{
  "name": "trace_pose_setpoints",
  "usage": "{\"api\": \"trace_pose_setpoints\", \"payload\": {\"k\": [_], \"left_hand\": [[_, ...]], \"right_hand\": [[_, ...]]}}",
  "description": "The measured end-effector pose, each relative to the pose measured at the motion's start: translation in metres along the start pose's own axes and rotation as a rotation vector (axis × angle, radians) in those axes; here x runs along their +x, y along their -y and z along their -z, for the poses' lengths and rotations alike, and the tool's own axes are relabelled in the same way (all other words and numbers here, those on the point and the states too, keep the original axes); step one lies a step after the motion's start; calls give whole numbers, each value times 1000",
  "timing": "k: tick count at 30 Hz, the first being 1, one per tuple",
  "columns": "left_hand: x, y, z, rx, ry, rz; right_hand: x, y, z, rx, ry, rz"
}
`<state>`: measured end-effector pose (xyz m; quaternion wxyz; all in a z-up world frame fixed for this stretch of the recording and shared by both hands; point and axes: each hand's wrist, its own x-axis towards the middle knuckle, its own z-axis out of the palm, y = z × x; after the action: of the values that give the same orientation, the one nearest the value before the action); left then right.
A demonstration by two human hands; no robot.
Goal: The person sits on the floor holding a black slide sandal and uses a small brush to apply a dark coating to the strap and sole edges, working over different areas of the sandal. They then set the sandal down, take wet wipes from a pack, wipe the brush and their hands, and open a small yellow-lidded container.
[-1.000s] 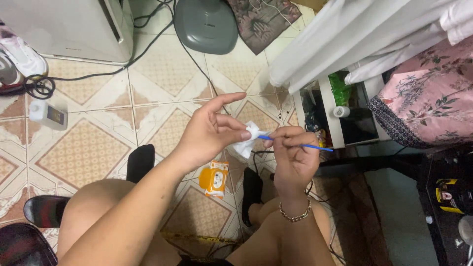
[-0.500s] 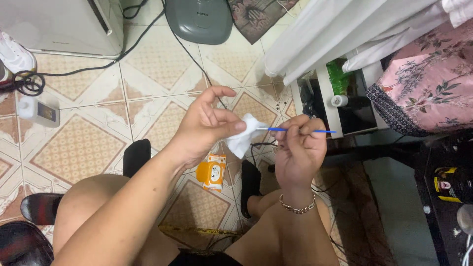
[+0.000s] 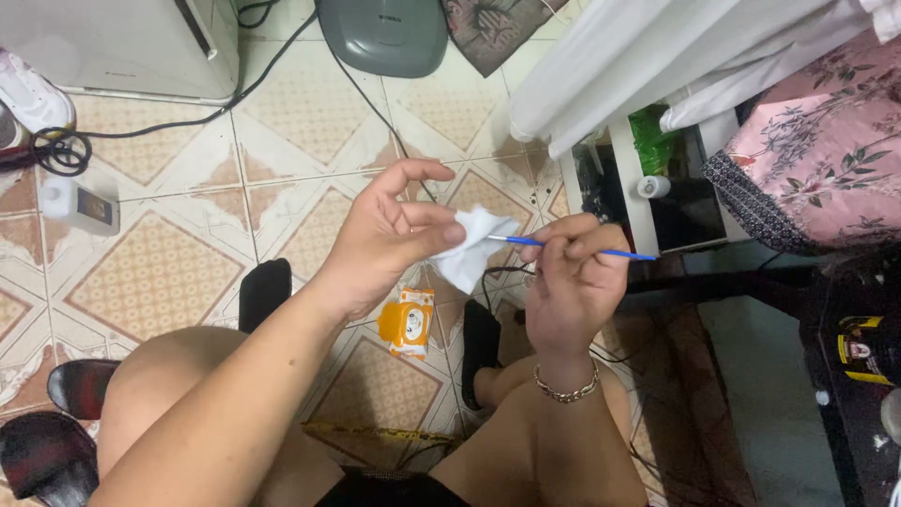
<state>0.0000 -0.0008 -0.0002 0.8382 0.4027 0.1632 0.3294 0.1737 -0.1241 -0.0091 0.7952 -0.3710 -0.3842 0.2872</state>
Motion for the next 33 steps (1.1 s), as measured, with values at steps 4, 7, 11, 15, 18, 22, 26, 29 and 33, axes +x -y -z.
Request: {"api": "trace_pose_setpoints", "payload": {"k": [4, 7, 11, 15, 18, 22, 26, 29, 33], "left_hand": [[1, -2, 1, 191, 13, 22], [1, 4, 6, 183, 36, 49], [-2, 4, 5, 72, 36, 49], [3, 0, 5, -42, -68, 7], [6, 0, 10, -63, -116, -73], [12, 14, 11, 8, -71, -38], [19, 30, 14, 300, -43, -1], [27, 37, 13, 191, -147, 91], [37, 29, 20, -147, -400, 76]], "right_hand": [[-1, -1, -1, -243, 86, 99], [-2, -2, -3, -133, 83, 21], [-2, -5, 5, 306, -56, -218], [0, -20, 36, 460, -42, -180], [11, 1, 1, 216, -267, -114], [0, -1, -22, -244, 13, -54], [-13, -22, -35, -881, 198, 183], [-9, -36, -31, -939, -31, 196], [-16, -27, -62, -1036, -77, 343]]}}
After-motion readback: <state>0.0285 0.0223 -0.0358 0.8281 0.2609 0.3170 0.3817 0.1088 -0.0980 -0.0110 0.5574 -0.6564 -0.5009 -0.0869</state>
